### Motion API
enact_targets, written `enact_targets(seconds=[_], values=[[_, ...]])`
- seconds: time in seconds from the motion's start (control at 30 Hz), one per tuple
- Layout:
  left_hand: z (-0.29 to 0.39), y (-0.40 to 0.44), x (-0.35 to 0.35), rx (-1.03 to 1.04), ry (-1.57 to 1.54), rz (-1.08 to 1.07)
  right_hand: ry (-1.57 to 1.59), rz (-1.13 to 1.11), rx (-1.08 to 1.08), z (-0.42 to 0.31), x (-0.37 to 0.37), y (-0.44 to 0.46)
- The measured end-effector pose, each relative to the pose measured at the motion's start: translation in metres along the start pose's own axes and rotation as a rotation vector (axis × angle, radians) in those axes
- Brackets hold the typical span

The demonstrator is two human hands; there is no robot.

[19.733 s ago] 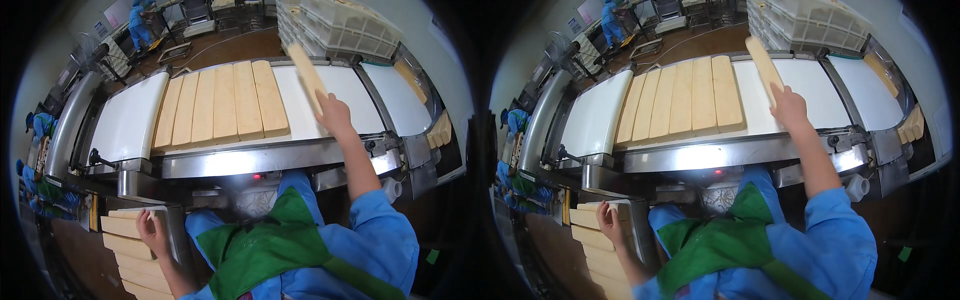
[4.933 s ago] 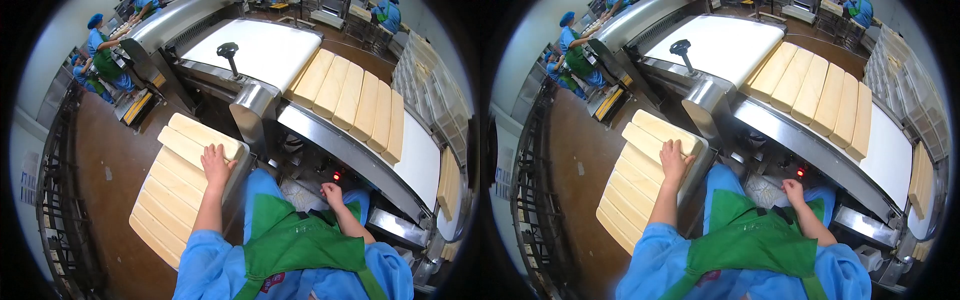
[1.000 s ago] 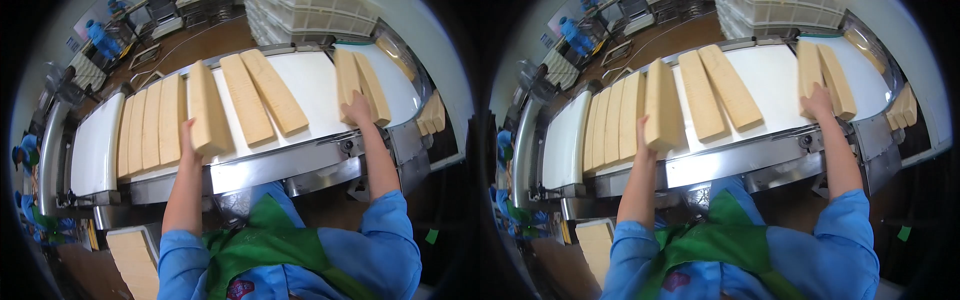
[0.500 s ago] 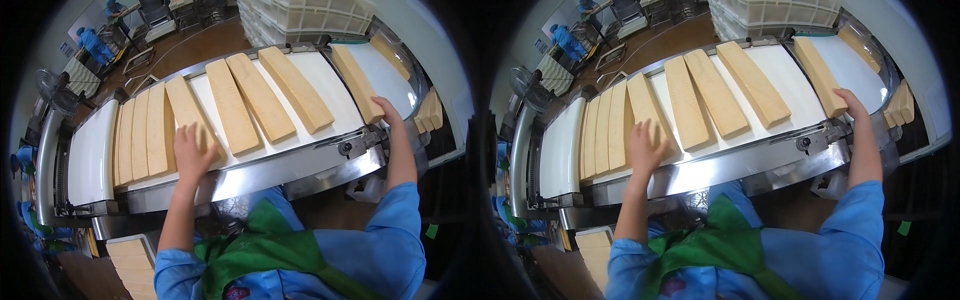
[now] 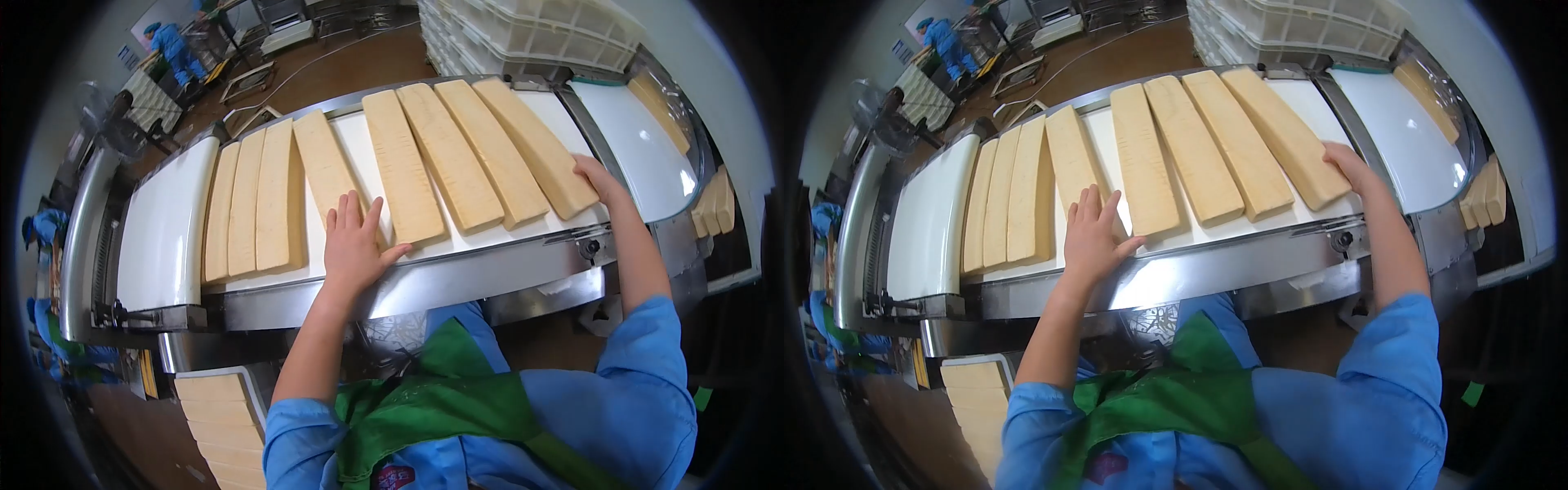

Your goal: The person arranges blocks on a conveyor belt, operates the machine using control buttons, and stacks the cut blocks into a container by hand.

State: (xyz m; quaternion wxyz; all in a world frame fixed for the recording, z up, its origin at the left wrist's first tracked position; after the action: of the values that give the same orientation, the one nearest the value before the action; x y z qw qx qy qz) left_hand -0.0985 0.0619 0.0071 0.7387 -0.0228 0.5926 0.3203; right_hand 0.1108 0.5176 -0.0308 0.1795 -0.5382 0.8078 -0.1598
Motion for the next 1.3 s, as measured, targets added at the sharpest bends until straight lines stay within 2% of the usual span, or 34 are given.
enact_targets(seconds=[0.1, 0.2, 0.3, 0.4, 0.5, 0.63, 0.73, 0.77, 0.87, 0.97, 1.07, 1.1, 1.13, 1.17, 1.23, 1.3], values=[[-0.002, -0.003, -0.003, -0.006, 0.015, 0.0, -0.547, 0.261, -0.339, -0.025, 0.058, -0.025], [-0.006, -0.003, -0.009, 0.023, 0.006, -0.005, -0.605, 0.242, -0.496, -0.037, 0.117, -0.016], [-0.033, -0.011, -0.019, 0.106, -0.051, -0.032, -0.558, 0.248, -0.438, -0.043, 0.162, -0.004], [-0.068, -0.025, -0.039, 0.189, 0.008, -0.086, -0.647, 0.248, -0.522, -0.052, 0.201, 0.007], [-0.096, -0.034, -0.056, 0.137, 0.005, -0.171, -0.711, 0.235, -0.503, -0.063, 0.229, 0.013], [-0.103, -0.042, -0.058, 0.106, 0.008, -0.156, -0.756, 0.251, -0.374, -0.063, 0.236, 0.007], [-0.097, -0.041, -0.062, 0.063, -0.006, -0.144, -1.26, 0.432, -0.626, -0.064, 0.268, -0.037], [-0.085, -0.042, -0.066, 0.072, -0.022, -0.115, -1.415, 0.361, -0.527, -0.072, 0.286, -0.05], [-0.058, -0.032, -0.047, 0.062, -0.142, -0.047, -1.352, 0.441, -0.531, -0.073, 0.295, -0.028], [-0.063, -0.026, -0.035, 0.061, -0.047, 0.05, -1.32, 0.456, -0.563, -0.075, 0.302, -0.027], [-0.065, -0.044, -0.041, 0.068, -0.061, 0.162, -1.332, 0.573, -0.74, -0.062, 0.311, -0.022], [-0.064, -0.052, -0.047, 0.019, -0.091, 0.088, -1.413, 0.603, -0.7, -0.066, 0.319, -0.031], [-0.063, -0.061, -0.057, -0.025, -0.127, 0.022, -1.398, 0.635, -0.777, -0.07, 0.331, -0.041], [-0.063, -0.081, -0.07, -0.026, -0.172, 0.114, -1.35, 0.649, -0.942, -0.076, 0.346, -0.056], [-0.06, -0.133, -0.095, 0.031, -0.216, 0.335, -1.104, 0.521, -1.167, -0.078, 0.373, -0.088], [-0.073, -0.211, -0.109, -0.042, -0.134, 0.399, -0.994, 0.382, -1.334, -0.071, 0.396, -0.118]])
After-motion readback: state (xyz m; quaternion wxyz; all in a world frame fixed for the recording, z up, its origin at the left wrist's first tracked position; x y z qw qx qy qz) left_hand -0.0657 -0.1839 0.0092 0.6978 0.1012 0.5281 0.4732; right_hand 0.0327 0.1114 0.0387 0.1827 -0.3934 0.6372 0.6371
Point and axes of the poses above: each hand's wrist, its own y-axis towards the middle knuckle, its own x-axis out of the palm, z = x × y, the point moved 4 cm from there along y, towards the middle knuckle, and after that the axes turned 12 degrees about -y, right-handed, at the moved point
